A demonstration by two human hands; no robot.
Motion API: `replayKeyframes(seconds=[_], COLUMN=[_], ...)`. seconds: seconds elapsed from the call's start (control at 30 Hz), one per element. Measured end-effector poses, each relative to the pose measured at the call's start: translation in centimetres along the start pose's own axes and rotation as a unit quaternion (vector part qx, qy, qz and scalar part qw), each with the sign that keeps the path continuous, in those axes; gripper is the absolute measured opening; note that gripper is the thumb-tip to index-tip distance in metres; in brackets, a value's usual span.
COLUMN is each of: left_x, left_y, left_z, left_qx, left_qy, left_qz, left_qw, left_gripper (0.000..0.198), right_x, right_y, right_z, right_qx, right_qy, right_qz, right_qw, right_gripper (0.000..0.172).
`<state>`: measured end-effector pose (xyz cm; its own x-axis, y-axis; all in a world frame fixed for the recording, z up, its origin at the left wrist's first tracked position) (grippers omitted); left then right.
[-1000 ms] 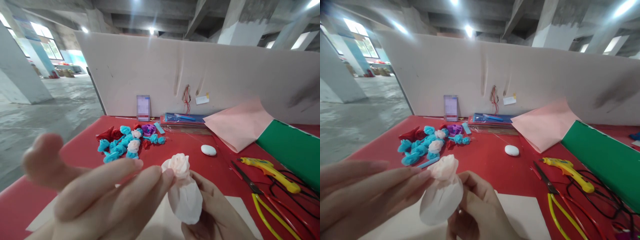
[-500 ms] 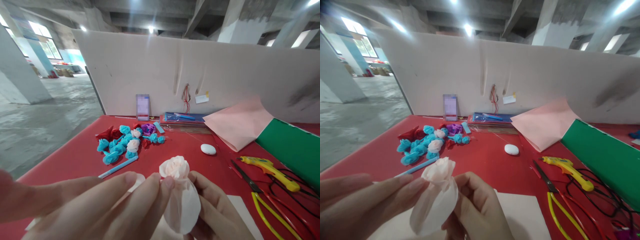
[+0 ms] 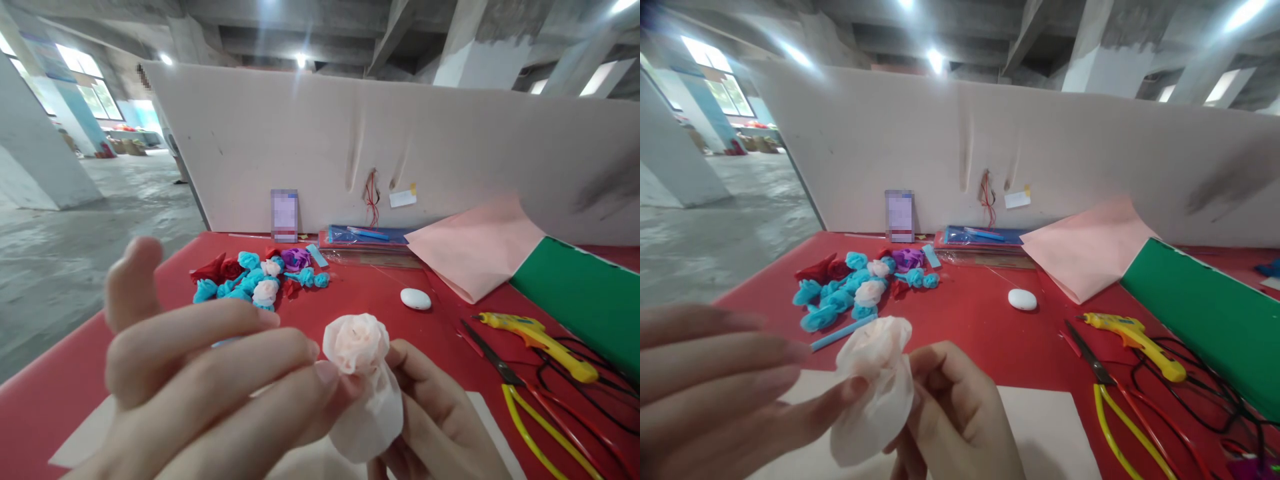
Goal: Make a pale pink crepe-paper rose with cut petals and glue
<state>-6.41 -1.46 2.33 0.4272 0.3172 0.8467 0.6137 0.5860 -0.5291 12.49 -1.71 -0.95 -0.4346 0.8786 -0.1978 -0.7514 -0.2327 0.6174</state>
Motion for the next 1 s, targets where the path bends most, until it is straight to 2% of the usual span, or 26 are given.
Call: replayKeyframes(seconds=[0.03,0.07,0.1,0.17,0.2,0.33,0.6,0.73,0.83,0.9,1.0], left_x=[1.7,3.1,4.3,5.7,6.0,6.1,6.1,5.0,4.7,4.6,3.7], left_y=[0.4,0.6,0.8,1.4,1.8,2.4,1.5,1.5,1.6,1.6,1.9], left_z=[-0.5,-0.8,-0.9,-1.3,-1.6,-2.0,-2.8,-3.4,-3.5,-3.5,-3.3], left_qx=[0.002,0.003,-0.003,-0.030,-0.036,-0.047,-0.044,-0.021,-0.037,-0.049,-0.029], left_qy=[0.045,0.048,0.017,-0.001,-0.001,0.008,0.005,-0.039,-0.109,-0.128,-0.059], left_qz=[0.006,-0.016,-0.045,-0.062,-0.050,-0.016,-0.071,-0.089,-0.146,-0.163,-0.111], left_qw=[0.999,0.999,0.999,0.998,0.998,0.999,0.996,0.995,0.983,0.977,0.992], left_gripper=[0.022,0.024,0.026,0.023,0.022,0.017,0.025,0.025,0.029,0.031,0.033], right_x=[0.1,0.1,0.2,0.4,0.5,0.8,1.2,1.3,1.3,1.3,1.3], right_y=[0.0,-0.1,-0.3,-0.6,-0.7,-0.5,-0.7,-0.8,-0.8,-0.7,-0.6], right_z=[0.0,0.0,-0.1,-0.2,-0.3,-0.1,-0.4,-0.7,-0.8,-0.9,-0.9], right_qx=[0.004,0.010,0.019,0.041,0.055,0.103,0.106,0.102,0.096,0.091,0.082], right_qy=[-0.004,-0.006,-0.004,0.006,0.012,-0.005,0.005,0.012,0.003,0.005,0.001], right_qz=[0.011,0.020,0.023,0.022,0.023,0.048,0.067,0.074,0.086,0.095,0.098], right_qw=[1.000,1.000,1.000,0.999,0.998,0.993,0.992,0.992,0.992,0.991,0.992], right_gripper=[0.032,0.031,0.030,0.029,0.029,0.027,0.030,0.025,0.022,0.021,0.021])
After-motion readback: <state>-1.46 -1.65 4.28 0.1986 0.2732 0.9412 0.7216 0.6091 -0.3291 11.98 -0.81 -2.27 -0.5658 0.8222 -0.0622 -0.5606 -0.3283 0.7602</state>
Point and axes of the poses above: each hand's wrist, its own x-axis towards the middle knuckle, its own y-axis out of the palm, z = x × y, the point moved 4 cm from there along x, towards the middle knuckle, and after that the axes turned 7 degrees about z, right-handed, at the moved point
